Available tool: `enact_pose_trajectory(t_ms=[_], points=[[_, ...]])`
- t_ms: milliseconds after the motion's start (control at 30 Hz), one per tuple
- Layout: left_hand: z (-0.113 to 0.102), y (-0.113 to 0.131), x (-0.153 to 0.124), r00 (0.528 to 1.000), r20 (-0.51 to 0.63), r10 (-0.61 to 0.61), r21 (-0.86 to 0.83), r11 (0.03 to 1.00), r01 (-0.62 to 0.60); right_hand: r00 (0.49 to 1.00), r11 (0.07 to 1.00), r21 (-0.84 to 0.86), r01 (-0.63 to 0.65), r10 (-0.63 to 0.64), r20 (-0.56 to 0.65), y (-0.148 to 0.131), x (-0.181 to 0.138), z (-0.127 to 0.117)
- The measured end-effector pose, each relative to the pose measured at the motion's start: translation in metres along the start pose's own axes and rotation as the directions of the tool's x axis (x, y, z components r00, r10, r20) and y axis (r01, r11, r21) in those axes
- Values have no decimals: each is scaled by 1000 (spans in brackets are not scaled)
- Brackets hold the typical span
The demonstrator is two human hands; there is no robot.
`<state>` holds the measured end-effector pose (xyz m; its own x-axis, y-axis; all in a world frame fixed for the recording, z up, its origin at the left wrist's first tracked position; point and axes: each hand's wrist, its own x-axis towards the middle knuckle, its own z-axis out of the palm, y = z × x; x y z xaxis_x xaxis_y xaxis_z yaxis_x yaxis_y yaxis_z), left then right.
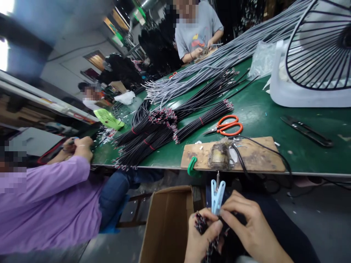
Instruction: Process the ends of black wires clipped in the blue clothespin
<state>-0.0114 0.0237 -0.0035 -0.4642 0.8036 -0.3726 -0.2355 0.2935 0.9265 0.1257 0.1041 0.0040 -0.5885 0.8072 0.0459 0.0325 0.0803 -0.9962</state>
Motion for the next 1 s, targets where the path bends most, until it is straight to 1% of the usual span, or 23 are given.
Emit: enact_pose_trajectory(t_ms=[67,200,300,400,500,567,667,767,833,900,1000], points=[[-3,-3,0,1000,-3,-18,-34,999,18,1000,1000,-4,0,0,-23,5,-3,-1],[-6,-7,-2,998,62,-20,-52,998,23,996,999,-13,45,-46,-73,12,-6,-3],[-4,-7,-5,996,82,-29,-66,997,35,991,997,-23,71,-74,-112,13,-5,-3],[-1,-6,-7,995,77,-58,-147,987,69,994,998,-8,67,-68,-85,12,-2,-2],[0,-4,-8,986,105,-126,-242,959,148,997,997,32,77,-76,-34,11,0,-2],[1,-2,-7,976,136,-172,-270,941,203,994,993,49,108,-107,-20,11,1,-2],[1,1,-6,964,163,-211,-285,925,251,983,981,59,182,-182,-14,11,1,-2],[1,2,-5,962,179,-205,-275,929,249,970,968,57,244,-243,-25,11,1,0],[1,2,-5,966,164,-199,-252,938,236,973,972,44,229,-227,-37,11,0,2],[0,2,-4,971,139,-192,-212,952,219,987,987,39,156,-154,-38,12,-1,4],[-1,3,-5,975,123,-186,-145,968,203,999,996,88,34,-34,0,12,-4,6]])
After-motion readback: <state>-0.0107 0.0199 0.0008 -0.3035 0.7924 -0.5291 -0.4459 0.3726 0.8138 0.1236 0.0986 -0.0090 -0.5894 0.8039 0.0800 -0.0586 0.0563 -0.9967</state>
